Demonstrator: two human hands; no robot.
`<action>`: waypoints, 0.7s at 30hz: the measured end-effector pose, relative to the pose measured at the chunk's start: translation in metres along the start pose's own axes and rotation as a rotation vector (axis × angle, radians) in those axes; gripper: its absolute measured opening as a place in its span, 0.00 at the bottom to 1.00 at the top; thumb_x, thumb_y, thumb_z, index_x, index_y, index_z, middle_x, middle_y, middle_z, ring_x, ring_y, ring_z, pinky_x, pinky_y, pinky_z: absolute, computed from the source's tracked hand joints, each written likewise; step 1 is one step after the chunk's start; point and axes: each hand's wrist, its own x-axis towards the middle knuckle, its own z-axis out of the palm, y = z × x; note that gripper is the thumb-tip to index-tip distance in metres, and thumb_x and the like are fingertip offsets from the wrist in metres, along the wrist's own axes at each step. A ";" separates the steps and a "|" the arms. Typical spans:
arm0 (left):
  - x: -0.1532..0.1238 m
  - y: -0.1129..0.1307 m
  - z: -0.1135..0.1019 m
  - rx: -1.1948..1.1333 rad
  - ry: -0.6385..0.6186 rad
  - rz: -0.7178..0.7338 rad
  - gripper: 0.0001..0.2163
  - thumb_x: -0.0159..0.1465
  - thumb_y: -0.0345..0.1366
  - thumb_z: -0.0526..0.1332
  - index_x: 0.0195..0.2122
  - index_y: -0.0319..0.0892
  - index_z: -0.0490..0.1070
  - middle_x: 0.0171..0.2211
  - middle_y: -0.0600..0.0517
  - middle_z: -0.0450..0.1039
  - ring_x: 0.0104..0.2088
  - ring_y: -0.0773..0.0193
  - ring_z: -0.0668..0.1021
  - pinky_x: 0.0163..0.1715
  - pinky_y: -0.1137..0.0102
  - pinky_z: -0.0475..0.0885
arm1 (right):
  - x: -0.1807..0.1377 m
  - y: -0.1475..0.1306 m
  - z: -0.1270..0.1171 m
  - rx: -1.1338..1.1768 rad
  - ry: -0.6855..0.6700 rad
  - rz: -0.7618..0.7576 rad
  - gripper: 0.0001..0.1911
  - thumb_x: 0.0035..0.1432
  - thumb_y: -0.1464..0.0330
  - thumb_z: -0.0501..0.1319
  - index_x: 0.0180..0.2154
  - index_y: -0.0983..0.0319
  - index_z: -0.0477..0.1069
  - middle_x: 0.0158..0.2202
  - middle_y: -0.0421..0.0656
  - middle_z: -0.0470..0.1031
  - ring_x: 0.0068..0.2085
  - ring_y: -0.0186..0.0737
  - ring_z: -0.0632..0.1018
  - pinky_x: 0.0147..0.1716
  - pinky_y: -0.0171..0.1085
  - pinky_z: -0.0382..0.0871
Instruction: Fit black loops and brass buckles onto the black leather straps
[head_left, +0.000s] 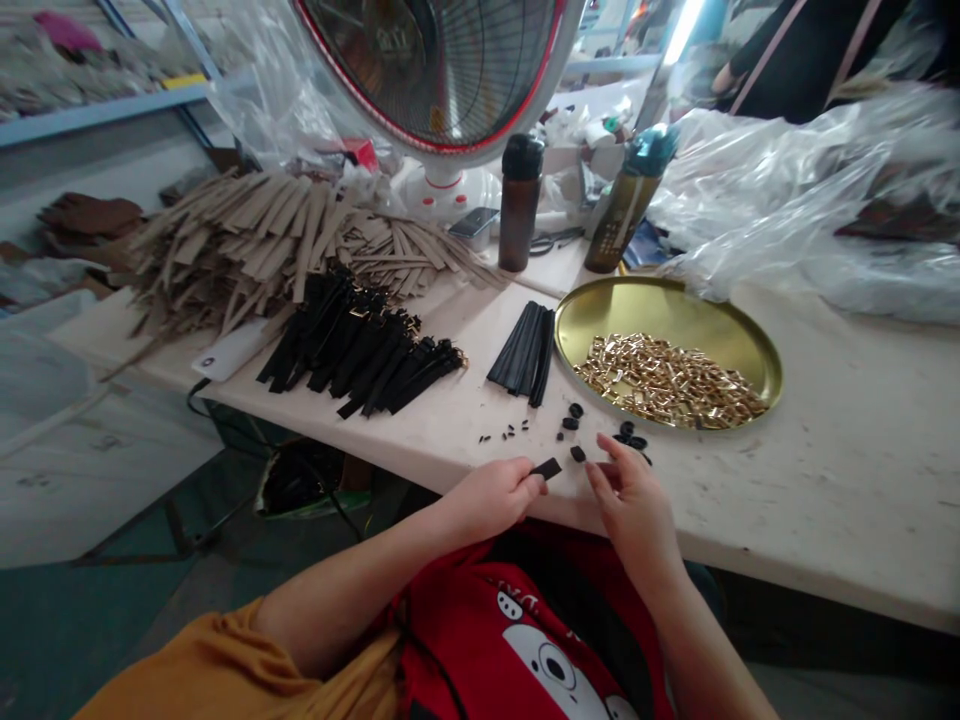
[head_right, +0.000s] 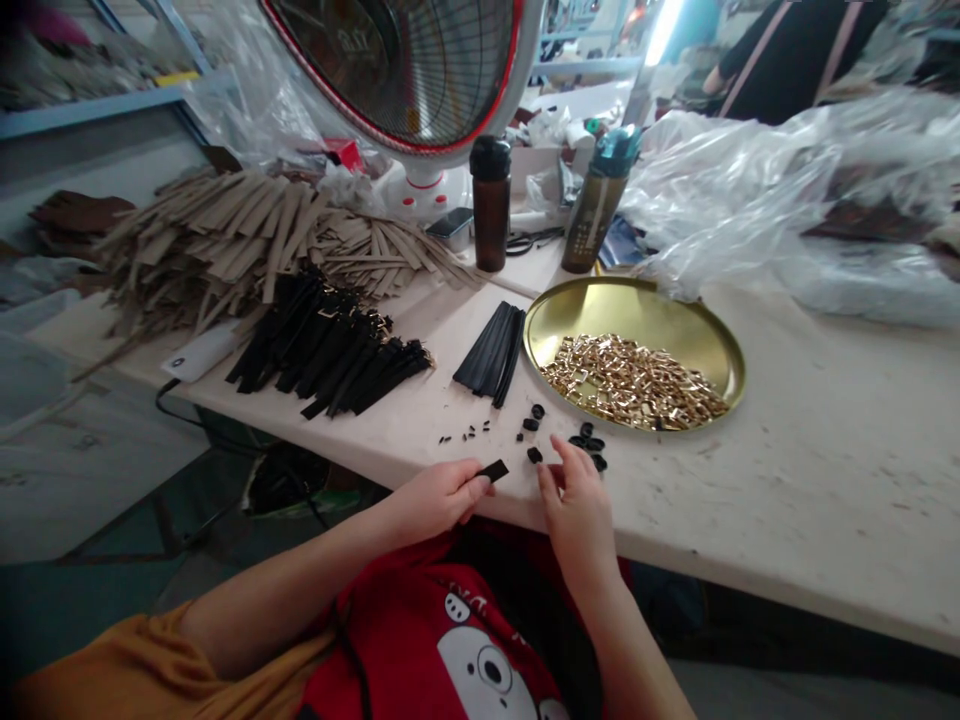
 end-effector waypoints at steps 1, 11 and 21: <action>-0.001 -0.001 0.001 -0.019 -0.002 -0.009 0.14 0.63 0.40 0.44 0.34 0.40 0.67 0.22 0.54 0.67 0.25 0.67 0.69 0.26 0.74 0.61 | 0.000 0.001 -0.002 -0.040 0.017 -0.038 0.19 0.55 0.60 0.54 0.47 0.61 0.66 0.42 0.48 0.69 0.33 0.41 0.73 0.38 0.43 0.65; 0.000 -0.005 0.008 -0.092 -0.116 -0.083 0.14 0.63 0.41 0.44 0.34 0.39 0.65 0.21 0.56 0.65 0.21 0.70 0.67 0.22 0.75 0.59 | 0.011 0.047 -0.048 -0.321 0.164 0.003 0.17 0.55 0.58 0.52 0.38 0.63 0.71 0.32 0.44 0.68 0.28 0.39 0.70 0.32 0.39 0.64; -0.005 -0.012 0.012 -0.118 -0.103 -0.103 0.15 0.63 0.42 0.43 0.35 0.39 0.64 0.21 0.57 0.64 0.19 0.71 0.66 0.21 0.76 0.59 | 0.024 0.065 -0.049 -0.418 -0.099 -0.002 0.14 0.53 0.59 0.53 0.36 0.61 0.68 0.32 0.45 0.71 0.29 0.41 0.72 0.30 0.40 0.65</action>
